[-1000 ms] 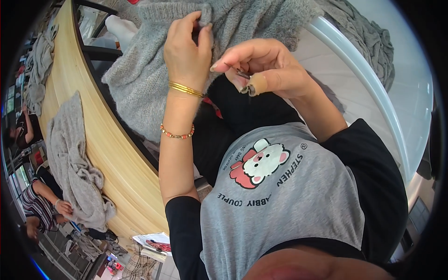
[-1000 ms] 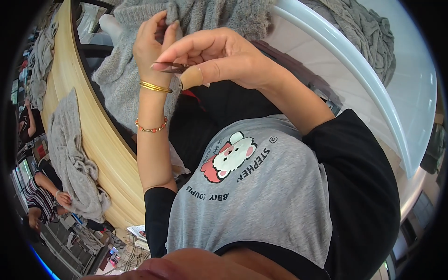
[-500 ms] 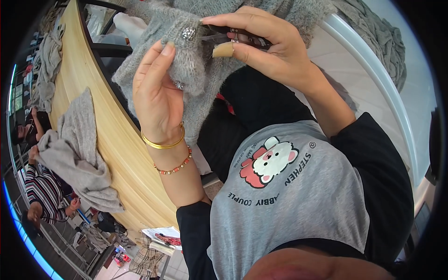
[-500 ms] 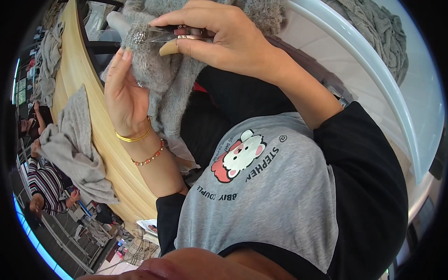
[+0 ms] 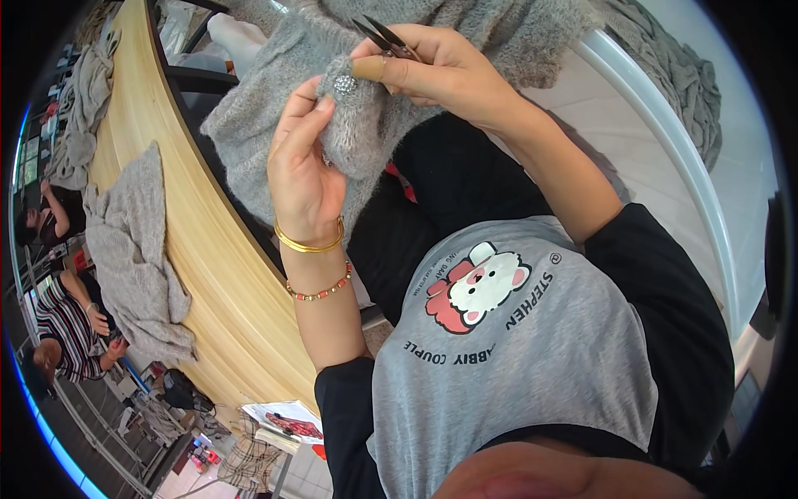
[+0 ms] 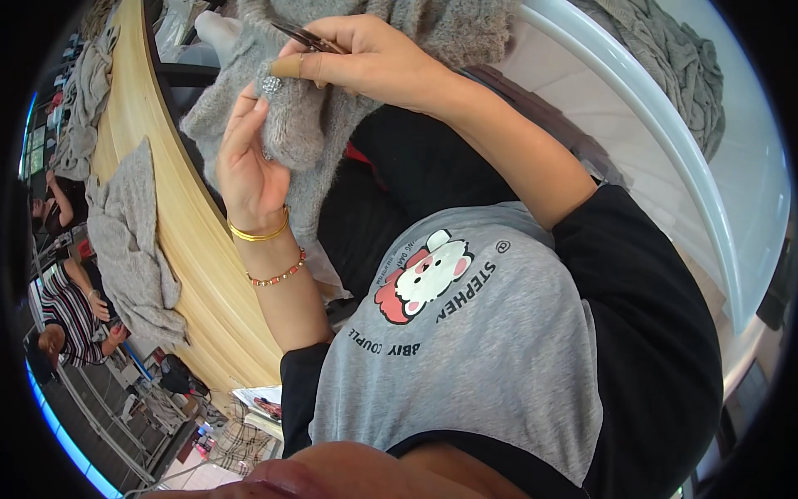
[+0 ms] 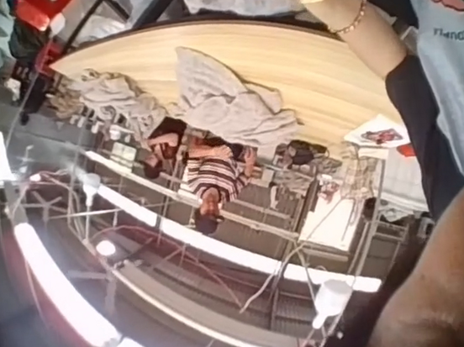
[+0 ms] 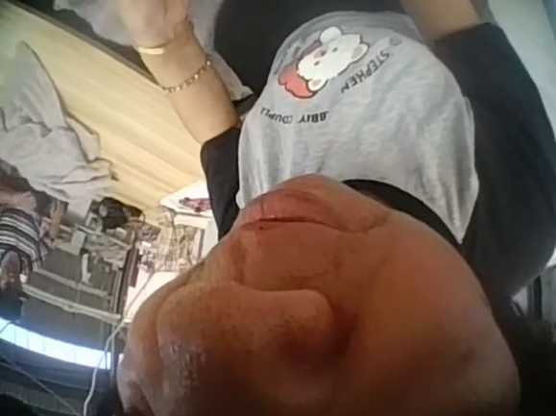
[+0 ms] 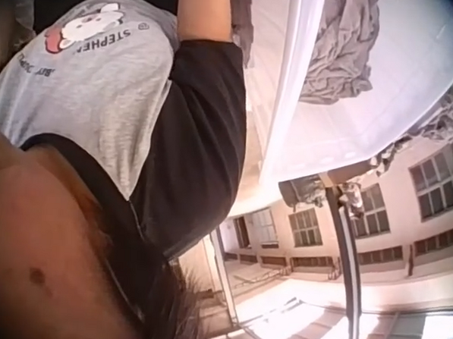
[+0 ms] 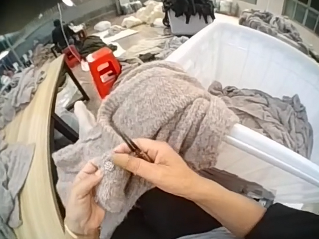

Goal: Trimming loose threads and inspecting decorations on a gray knitted sweater using nippers.

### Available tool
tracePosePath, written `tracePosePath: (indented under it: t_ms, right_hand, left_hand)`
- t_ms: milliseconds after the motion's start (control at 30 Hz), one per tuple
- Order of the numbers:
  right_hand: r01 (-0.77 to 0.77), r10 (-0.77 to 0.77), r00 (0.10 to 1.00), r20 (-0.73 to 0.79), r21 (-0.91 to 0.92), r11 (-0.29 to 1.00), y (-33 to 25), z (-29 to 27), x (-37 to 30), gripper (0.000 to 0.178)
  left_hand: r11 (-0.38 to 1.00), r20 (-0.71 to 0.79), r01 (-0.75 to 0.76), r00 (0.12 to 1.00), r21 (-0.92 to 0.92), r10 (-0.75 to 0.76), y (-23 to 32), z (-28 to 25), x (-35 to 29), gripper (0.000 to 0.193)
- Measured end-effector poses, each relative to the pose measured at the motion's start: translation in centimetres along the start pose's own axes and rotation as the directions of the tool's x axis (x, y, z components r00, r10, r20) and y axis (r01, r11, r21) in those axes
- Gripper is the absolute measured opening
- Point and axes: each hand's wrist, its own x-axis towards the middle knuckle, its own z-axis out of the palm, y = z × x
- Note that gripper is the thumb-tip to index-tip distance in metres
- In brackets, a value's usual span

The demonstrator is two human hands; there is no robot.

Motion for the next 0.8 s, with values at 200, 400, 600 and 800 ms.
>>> tracePosePath:
  t_ms: [200,400,600,800]
  right_hand:
    - [0.013,-0.012,0.996,0.085,-0.004,1.0,1.7,0.6,0.4,0.017]
    - [-0.039,0.042,0.997,0.064,-0.042,0.998,2.4,1.9,0.9,0.016]
    - [-0.117,0.117,0.991,0.058,-0.003,0.993,2.9,1.9,1.3,0.018]
    - [-0.118,0.114,0.99,0.087,0.043,0.992,3.0,2.1,1.4,0.02]
  left_hand:
    - [0.865,0.01,-0.275,0.954,0.42,0.298,-0.8,-2.9,-0.4,0.025]
    - [0.641,0.106,-0.393,0.893,0.659,0.438,-1.4,-3.3,-0.7,0.024]
    - [0.475,0.229,-0.537,0.794,0.697,0.563,-2.2,-3.7,0.1,0.021]
    - [0.422,0.217,-0.575,0.736,0.7,0.642,-2.4,-4.3,0.1,0.014]
